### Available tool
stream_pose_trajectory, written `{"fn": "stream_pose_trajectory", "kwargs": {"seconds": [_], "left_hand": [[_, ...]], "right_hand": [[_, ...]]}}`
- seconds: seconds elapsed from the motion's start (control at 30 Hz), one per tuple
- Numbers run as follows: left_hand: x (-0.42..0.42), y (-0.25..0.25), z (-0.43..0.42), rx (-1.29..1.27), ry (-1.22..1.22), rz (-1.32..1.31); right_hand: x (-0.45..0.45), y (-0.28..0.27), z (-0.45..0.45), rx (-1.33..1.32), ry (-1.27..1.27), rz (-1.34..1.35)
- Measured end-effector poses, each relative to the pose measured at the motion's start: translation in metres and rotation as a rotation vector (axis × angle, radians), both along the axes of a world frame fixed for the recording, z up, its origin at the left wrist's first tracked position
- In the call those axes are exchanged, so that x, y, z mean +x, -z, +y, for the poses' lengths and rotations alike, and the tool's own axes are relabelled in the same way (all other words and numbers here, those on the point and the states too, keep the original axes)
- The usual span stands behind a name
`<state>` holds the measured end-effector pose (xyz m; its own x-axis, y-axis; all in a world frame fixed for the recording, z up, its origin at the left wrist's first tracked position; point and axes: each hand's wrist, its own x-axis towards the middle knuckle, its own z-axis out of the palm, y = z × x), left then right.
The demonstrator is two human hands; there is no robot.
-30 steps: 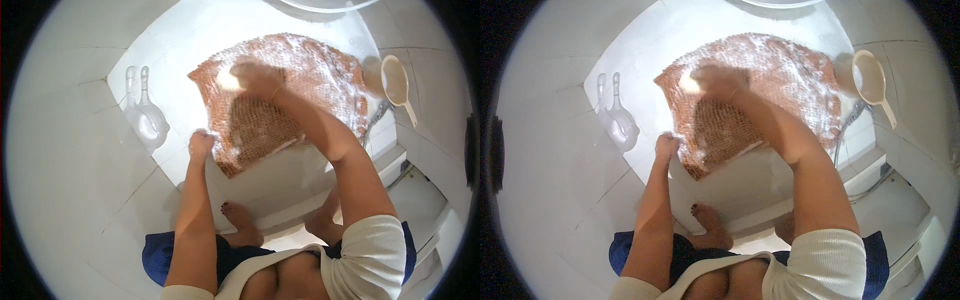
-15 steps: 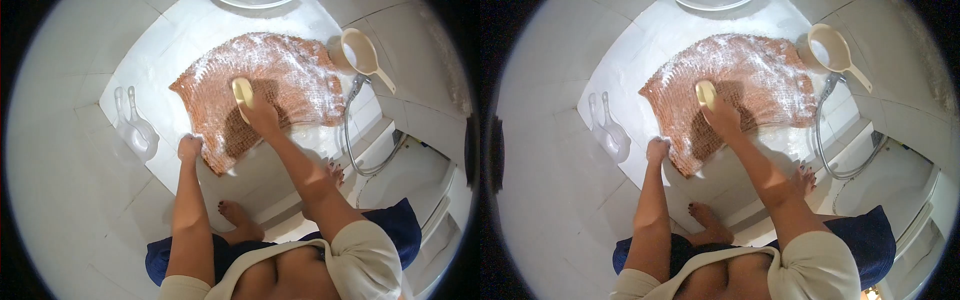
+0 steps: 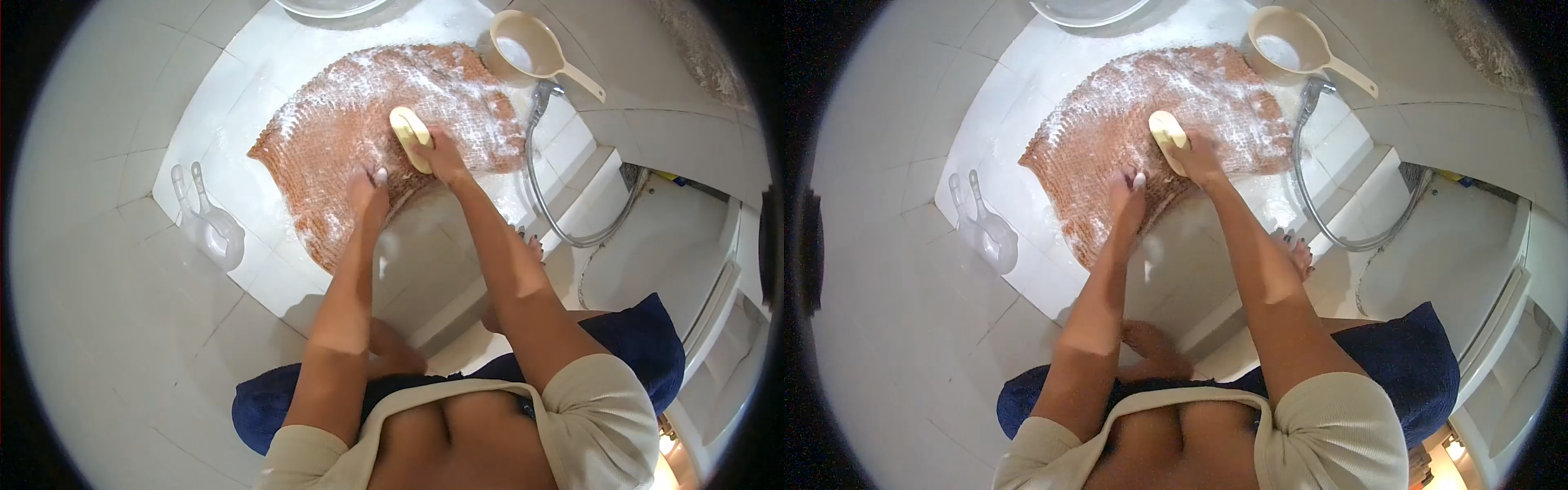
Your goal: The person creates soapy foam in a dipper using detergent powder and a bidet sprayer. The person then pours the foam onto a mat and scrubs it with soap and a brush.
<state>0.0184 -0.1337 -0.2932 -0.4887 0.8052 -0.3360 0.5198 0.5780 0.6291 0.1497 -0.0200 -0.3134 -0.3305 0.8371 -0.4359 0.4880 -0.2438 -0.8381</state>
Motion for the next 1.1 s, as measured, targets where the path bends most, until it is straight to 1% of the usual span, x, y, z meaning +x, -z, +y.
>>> {"fn": "stream_pose_trajectory", "kwargs": {"seconds": [0.03,0.07,0.1,0.13,0.17,0.2,0.23,0.27,0.3,0.33,0.37,0.4,0.43,0.5,0.57,0.6,0.63,0.7,0.73,0.77,0.83,0.9,0.97,1.03,1.1], "left_hand": [[0.005,-0.005,0.007,0.025,-0.144,-0.257],[0.01,-0.008,0.016,0.022,-0.148,-0.251],[0.014,-0.009,0.025,0.092,-0.257,-0.318],[0.019,-0.008,0.032,0.159,-0.366,-0.384],[0.026,-0.006,0.038,0.157,-0.373,-0.373],[0.033,-0.003,0.045,0.197,-0.208,-0.002],[0.039,0.0,0.053,0.225,-0.041,0.368],[0.045,-0.003,0.066,0.167,-0.047,0.28],[0.051,-0.006,0.078,0.107,-0.054,0.191],[0.056,-0.016,0.088,0.058,-0.02,0.188],[0.061,-0.022,0.097,0.008,0.014,0.185],[0.072,-0.009,0.107,0.001,0.003,0.194],[0.083,0.008,0.115,0.017,-0.109,0.104],[0.083,0.017,0.113,0.018,-0.224,0.019],[0.082,-0.005,0.112,0.214,-0.034,-0.013],[0.072,-0.035,0.117,0.033,0.089,-0.104],[0.068,-0.031,0.113,0.022,0.094,-0.108],[0.062,-0.026,0.111,-0.08,0.478,-0.067],[0.057,-0.019,0.111,-0.128,0.426,-0.074],[0.051,-0.01,0.107,-0.127,0.424,-0.079],[0.034,0.007,0.093,-0.011,0.55,0.0],[0.005,0.003,0.091,-0.06,0.489,-0.157],[-0.034,-0.018,0.102,-0.337,0.194,-0.23],[-0.068,-0.002,0.111,-0.398,0.087,-0.005],[-0.1,0.0,0.113,-0.26,-0.099,-0.085]], "right_hand": [[0.008,0.014,-0.002,0.08,-0.078,-0.045],[0.013,0.023,-0.001,0.156,-0.158,-0.086],[0.018,0.033,0.002,0.239,-0.24,-0.122],[0.022,0.023,0.006,0.238,-0.246,-0.111],[0.028,0.002,0.011,0.325,-0.181,-0.228],[0.034,-0.009,0.012,0.413,-0.117,-0.343],[0.038,-0.008,0.009,0.503,-0.091,-0.484],[0.045,-0.001,0.007,0.593,-0.067,-0.626],[0.05,0.007,0.002,0.624,-0.105,-0.709],[0.054,0.019,-0.002,0.657,-0.138,-0.789],[0.055,0.022,-0.003,0.658,-0.149,-0.772],[0.056,0.023,-0.002,0.649,-0.179,-0.826],[0.056,0.024,-0.003,0.633,-0.211,-0.883],[0.051,0.022,-0.004,0.628,-0.201,-0.906],[0.052,0.028,-0.002,0.629,-0.182,-0.938],[0.057,0.034,-0.003,0.668,-0.167,-0.898],[0.059,0.035,-0.005,0.706,-0.151,-0.862],[0.058,0.034,-0.008,0.706,-0.159,-0.89],[0.056,0.03,-0.005,0.72,-0.166,-0.91],[0.054,0.029,-0.003,0.727,-0.173,-0.93],[0.054,0.031,-0.005,0.701,-0.188,-0.977],[0.055,0.033,-0.002,0.742,-0.189,-0.919],[0.059,0.033,0.001,0.737,-0.232,-0.941],[0.059,0.035,0.0,0.719,-0.259,-0.962],[0.062,0.037,0.002,0.713,-0.222,-0.912]]}}
